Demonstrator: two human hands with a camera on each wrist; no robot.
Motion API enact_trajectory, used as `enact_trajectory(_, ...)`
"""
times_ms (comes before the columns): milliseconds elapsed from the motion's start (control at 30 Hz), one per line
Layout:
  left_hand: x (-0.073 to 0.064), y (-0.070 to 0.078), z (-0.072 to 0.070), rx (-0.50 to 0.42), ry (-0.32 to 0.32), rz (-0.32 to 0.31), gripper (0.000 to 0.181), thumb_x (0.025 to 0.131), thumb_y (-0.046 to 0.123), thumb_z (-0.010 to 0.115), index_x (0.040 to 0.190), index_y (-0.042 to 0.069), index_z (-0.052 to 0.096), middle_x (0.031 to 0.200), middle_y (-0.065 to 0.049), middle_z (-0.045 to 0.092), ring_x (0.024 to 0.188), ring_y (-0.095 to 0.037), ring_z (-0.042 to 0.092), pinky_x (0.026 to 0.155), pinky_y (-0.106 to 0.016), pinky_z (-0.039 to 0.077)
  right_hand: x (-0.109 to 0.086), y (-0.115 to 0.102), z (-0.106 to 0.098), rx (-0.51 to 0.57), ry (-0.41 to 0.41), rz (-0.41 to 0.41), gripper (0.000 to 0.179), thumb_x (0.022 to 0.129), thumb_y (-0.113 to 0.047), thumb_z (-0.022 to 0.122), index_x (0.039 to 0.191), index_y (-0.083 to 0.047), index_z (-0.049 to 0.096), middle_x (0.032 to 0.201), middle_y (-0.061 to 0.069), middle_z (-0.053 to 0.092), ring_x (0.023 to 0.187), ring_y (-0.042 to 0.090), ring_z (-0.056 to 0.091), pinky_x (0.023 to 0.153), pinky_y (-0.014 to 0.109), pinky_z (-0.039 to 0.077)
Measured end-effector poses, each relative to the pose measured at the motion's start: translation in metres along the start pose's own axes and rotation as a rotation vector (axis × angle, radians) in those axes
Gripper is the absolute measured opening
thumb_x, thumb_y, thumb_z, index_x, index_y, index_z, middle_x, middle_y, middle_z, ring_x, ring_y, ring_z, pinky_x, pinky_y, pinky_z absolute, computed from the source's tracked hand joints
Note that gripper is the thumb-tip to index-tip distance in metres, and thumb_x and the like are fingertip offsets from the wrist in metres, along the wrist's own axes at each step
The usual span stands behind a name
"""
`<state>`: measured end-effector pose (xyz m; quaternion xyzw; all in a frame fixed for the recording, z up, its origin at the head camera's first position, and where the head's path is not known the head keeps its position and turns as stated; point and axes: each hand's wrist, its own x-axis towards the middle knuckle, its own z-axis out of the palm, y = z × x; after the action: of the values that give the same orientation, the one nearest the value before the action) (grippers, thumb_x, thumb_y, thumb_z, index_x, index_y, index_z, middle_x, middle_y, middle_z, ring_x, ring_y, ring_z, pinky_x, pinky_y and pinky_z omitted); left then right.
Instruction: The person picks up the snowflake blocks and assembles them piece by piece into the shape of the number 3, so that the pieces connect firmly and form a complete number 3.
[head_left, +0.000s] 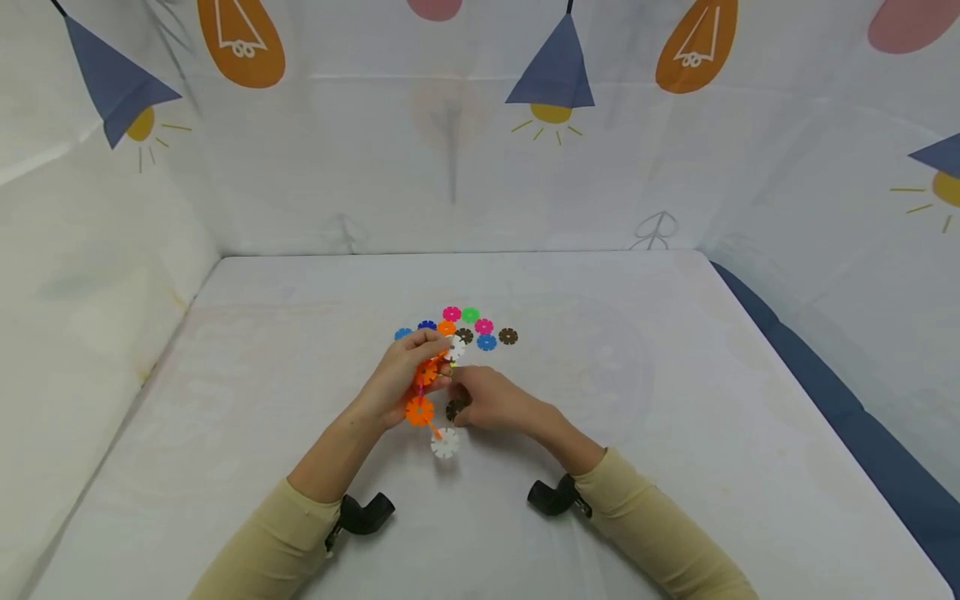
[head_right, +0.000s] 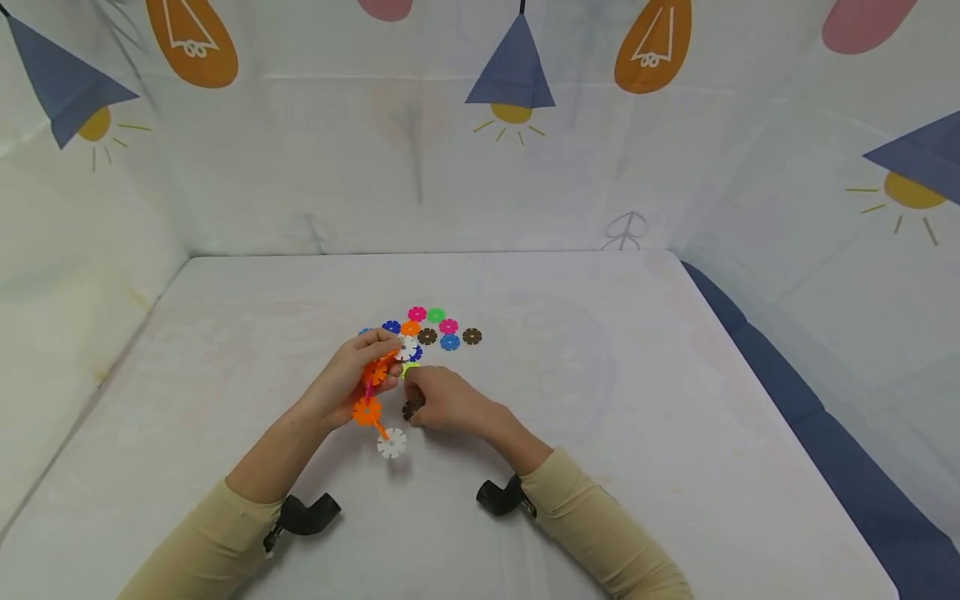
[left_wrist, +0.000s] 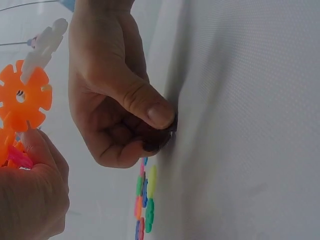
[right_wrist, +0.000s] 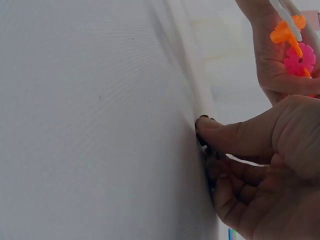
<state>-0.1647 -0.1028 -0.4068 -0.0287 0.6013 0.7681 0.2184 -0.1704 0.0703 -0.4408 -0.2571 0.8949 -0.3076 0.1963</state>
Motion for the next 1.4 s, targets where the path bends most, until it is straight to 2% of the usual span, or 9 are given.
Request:
enact_trajectory(100,0.0,0.0,0.0,0.0,0.003,-0.006,0.018,0.101,0.027,0.056,0.107,0.009,0.053,0.079,-0.001,0.056,0.063,-0.009,0.058,0.065,-0.017,0.057,0.0,0.001,-0.003,0.014,0.008,-0.002,0.02,0.086,-0.006,0.072,0.102,-0.011,0.061,0.085,0.0,0.059,0.08,0.017,0.054,0.07,0.026,0.048)
enact_trajectory(300,0.0,0.002,0.0,-0.002,0.016,-0.015,0.018,0.102,0.026,0.056,0.108,0.01,0.053,0.081,-0.001,0.057,0.066,-0.008,0.058,0.065,-0.016,0.057,-0.004,0.009,-0.015,0.053,0.142,-0.048,0.007,0.088,-0.007,0.07,0.091,-0.012,0.068,0.083,-0.003,0.068,0.076,0.013,0.059,0.07,0.025,0.052)
enact_trajectory(400,0.001,0.001,0.0,-0.005,0.019,-0.012,0.017,0.102,0.026,0.055,0.108,0.01,0.053,0.081,-0.001,0.057,0.067,-0.008,0.058,0.065,-0.016,0.057,-0.007,0.012,-0.024,0.133,0.214,-0.081,0.003,0.088,-0.007,0.069,0.087,-0.01,0.068,0.082,0.003,0.071,0.074,0.017,0.064,0.068,0.028,0.055)
enact_trajectory(567,0.002,0.0,0.0,-0.002,0.025,0.0,0.018,0.102,0.026,0.055,0.107,0.009,0.054,0.08,-0.001,0.057,0.067,-0.008,0.058,0.067,-0.017,0.057,-0.015,0.012,-0.039,0.323,0.318,-0.123,0.004,0.09,-0.007,0.07,0.089,-0.007,0.067,0.089,0.018,0.074,0.078,0.032,0.072,0.071,0.035,0.06)
enact_trajectory(667,0.002,0.0,0.0,0.005,0.038,0.008,0.018,0.102,0.026,0.055,0.108,0.008,0.054,0.08,0.0,0.057,0.067,-0.008,0.058,0.067,-0.017,0.057,-0.019,0.01,-0.045,0.373,0.376,-0.153,0.004,0.091,-0.008,0.07,0.09,-0.007,0.066,0.089,0.021,0.074,0.076,0.037,0.072,0.069,0.033,0.061)
enact_trajectory(900,0.001,0.001,0.0,-0.008,0.046,0.001,0.018,0.101,0.025,0.056,0.108,0.008,0.055,0.079,0.0,0.058,0.066,-0.008,0.058,0.066,-0.016,0.057,-0.021,0.01,-0.047,0.355,0.466,-0.214,0.004,0.092,-0.011,0.07,0.091,-0.008,0.072,0.085,0.007,0.076,0.075,0.035,0.072,0.068,0.027,0.06)
enact_trajectory(1133,0.0,0.001,0.002,-0.018,0.034,-0.013,0.017,0.101,0.025,0.056,0.106,0.009,0.053,0.077,0.001,0.057,0.064,-0.008,0.058,0.065,-0.015,0.056,-0.023,0.007,-0.046,0.35,0.5,-0.248,0.004,0.089,-0.006,0.073,0.091,-0.007,0.076,0.086,0.009,0.076,0.075,0.035,0.073,0.069,0.027,0.061)
enact_trajectory(1400,-0.001,0.001,0.002,-0.01,0.034,-0.022,0.019,0.102,0.026,0.055,0.107,0.008,0.054,0.078,0.0,0.058,0.064,-0.008,0.058,0.066,-0.015,0.056,-0.024,0.002,-0.045,0.254,0.527,-0.286,0.007,0.088,-0.005,0.073,0.094,-0.006,0.077,0.089,0.006,0.077,0.071,0.018,0.073,0.069,0.023,0.06)
